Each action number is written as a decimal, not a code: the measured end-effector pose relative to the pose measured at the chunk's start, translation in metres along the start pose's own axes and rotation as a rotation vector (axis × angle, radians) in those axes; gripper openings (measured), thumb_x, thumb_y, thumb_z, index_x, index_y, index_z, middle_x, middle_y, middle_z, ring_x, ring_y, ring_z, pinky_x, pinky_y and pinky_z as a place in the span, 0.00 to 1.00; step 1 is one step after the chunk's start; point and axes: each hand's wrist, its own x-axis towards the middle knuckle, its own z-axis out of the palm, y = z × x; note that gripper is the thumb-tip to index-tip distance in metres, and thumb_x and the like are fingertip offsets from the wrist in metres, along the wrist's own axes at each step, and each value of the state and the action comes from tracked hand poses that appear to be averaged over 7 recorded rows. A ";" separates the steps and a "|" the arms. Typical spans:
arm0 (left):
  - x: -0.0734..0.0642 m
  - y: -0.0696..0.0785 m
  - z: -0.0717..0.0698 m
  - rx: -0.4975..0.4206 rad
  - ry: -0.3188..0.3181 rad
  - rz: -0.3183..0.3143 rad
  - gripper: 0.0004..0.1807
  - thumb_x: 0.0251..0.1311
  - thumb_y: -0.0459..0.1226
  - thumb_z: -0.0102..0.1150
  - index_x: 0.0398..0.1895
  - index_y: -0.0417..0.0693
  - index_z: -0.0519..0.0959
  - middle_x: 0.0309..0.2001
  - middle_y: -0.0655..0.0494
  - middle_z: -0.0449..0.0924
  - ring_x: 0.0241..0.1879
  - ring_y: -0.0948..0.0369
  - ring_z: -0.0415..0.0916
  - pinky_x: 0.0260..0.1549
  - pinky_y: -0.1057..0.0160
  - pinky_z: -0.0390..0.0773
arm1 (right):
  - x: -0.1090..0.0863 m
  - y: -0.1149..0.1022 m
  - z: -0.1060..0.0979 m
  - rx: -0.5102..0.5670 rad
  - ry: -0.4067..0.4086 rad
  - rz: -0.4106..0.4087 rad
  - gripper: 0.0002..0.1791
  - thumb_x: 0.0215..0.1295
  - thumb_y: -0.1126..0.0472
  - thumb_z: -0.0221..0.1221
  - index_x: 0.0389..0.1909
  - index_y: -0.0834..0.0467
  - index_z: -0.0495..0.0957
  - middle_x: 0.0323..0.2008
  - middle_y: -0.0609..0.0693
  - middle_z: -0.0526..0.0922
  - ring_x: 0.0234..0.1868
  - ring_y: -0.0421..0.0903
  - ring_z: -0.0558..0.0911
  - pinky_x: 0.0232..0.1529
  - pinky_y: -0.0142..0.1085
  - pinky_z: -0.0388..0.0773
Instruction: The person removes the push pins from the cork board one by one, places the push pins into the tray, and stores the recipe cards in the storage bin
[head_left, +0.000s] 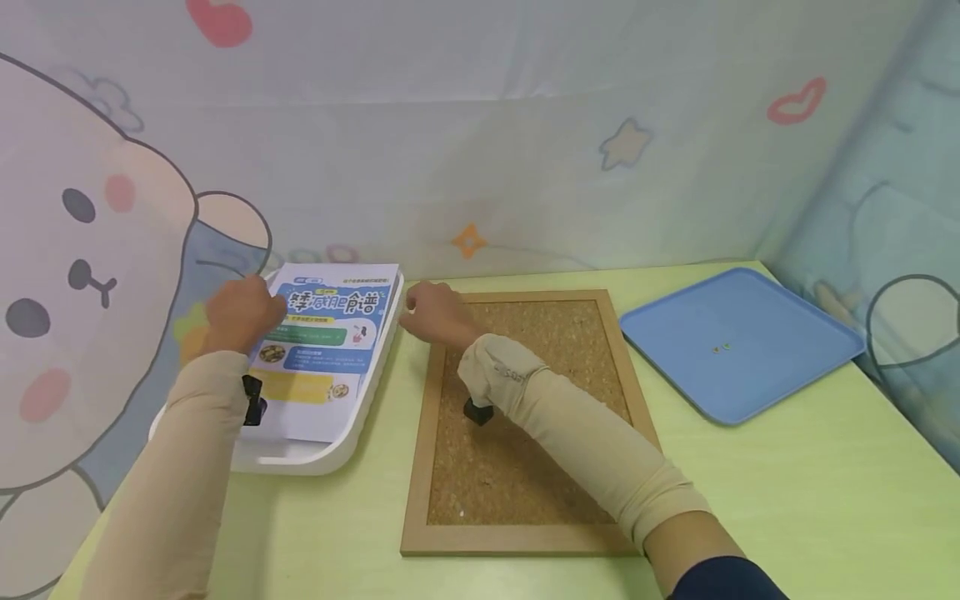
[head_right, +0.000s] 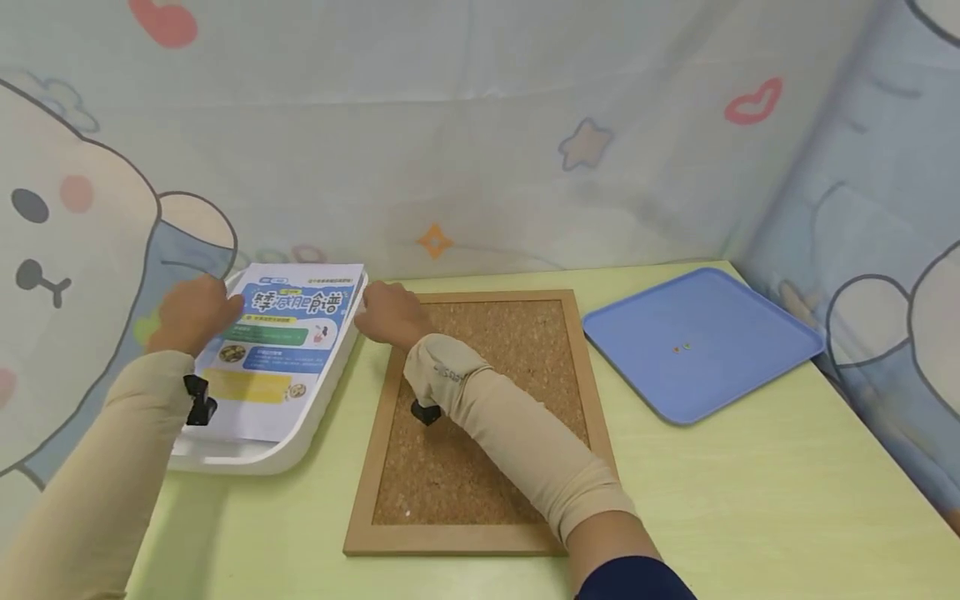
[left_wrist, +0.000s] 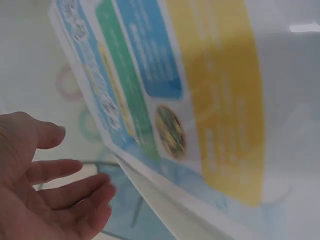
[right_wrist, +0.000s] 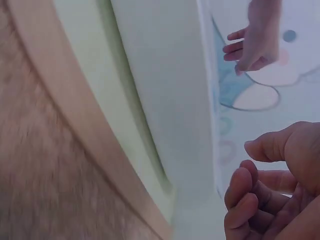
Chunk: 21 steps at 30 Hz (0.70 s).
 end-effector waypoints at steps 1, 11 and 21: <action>0.000 0.006 0.000 0.007 0.011 0.005 0.24 0.65 0.43 0.47 0.44 0.27 0.78 0.40 0.28 0.81 0.35 0.37 0.76 0.32 0.43 0.75 | -0.002 0.006 -0.006 0.008 -0.003 -0.001 0.09 0.68 0.56 0.56 0.33 0.58 0.78 0.33 0.49 0.81 0.27 0.42 0.74 0.29 0.32 0.71; -0.015 0.062 -0.003 -0.075 0.038 0.084 0.41 0.69 0.60 0.45 0.77 0.47 0.57 0.75 0.24 0.42 0.76 0.29 0.34 0.64 0.22 0.36 | -0.040 0.087 -0.066 0.352 -0.033 0.083 0.23 0.73 0.52 0.56 0.62 0.61 0.74 0.51 0.66 0.84 0.41 0.63 0.87 0.44 0.51 0.83; -0.056 0.102 -0.007 -0.131 0.142 0.222 0.42 0.67 0.65 0.43 0.79 0.59 0.55 0.81 0.42 0.25 0.79 0.39 0.20 0.65 0.23 0.29 | -0.099 0.146 -0.116 0.427 -0.014 0.166 0.29 0.75 0.51 0.55 0.72 0.57 0.63 0.54 0.68 0.82 0.50 0.62 0.85 0.48 0.52 0.82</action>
